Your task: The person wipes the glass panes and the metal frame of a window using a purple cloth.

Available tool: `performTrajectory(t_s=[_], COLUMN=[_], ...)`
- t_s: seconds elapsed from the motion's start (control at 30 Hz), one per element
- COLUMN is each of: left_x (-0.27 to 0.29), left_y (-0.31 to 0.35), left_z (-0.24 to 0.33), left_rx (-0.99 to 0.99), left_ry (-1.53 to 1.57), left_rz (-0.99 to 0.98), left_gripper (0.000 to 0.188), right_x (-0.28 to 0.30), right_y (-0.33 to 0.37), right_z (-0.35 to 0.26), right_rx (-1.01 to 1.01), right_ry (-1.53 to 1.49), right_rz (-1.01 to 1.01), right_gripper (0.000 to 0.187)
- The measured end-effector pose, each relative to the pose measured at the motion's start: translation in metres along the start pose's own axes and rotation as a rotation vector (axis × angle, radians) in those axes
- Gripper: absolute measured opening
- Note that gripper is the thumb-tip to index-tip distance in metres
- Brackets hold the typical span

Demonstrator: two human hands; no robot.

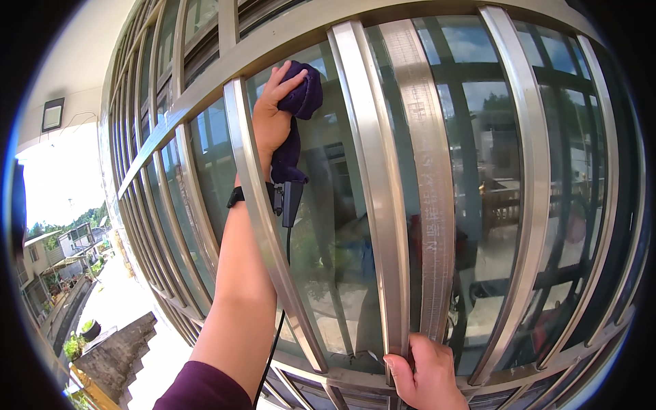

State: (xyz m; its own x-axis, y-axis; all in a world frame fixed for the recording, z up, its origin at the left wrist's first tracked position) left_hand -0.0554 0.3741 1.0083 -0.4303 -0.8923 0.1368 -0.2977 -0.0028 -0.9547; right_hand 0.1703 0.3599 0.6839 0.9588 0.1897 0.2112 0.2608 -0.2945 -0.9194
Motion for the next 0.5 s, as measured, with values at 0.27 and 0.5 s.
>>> performTrajectory(t_s=[0.27, 0.5], left_x=[-0.037, -0.044], left_y=[0.067, 0.128], left_z=[0.035, 0.065], left_rx=[0.145, 0.224], left_ry=[0.002, -0.179], left_rz=[-0.229, -0.426], left_gripper=[0.069, 0.075], right_x=[0.008, 0.006], right_y=[0.001, 0.006], right_z=[-0.012, -0.004], right_rx=[0.062, 0.024], right_ry=[0.111, 0.053], right_rz=[0.006, 0.051], right_gripper=[0.02, 0.019])
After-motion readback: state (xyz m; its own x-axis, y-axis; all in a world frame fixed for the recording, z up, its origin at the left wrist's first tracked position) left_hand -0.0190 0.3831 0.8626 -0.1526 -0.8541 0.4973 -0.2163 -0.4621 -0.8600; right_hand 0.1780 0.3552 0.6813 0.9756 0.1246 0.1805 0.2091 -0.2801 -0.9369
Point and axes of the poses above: each hand's wrist, its own y-axis away from the middle knuckle, its own x-axis out of the back of the hand, z = x × y, the point moved 10 cm from there along -y, towards the middle knuckle, and after that the axes turned 10 degrees about x, right-handed, at the moved point
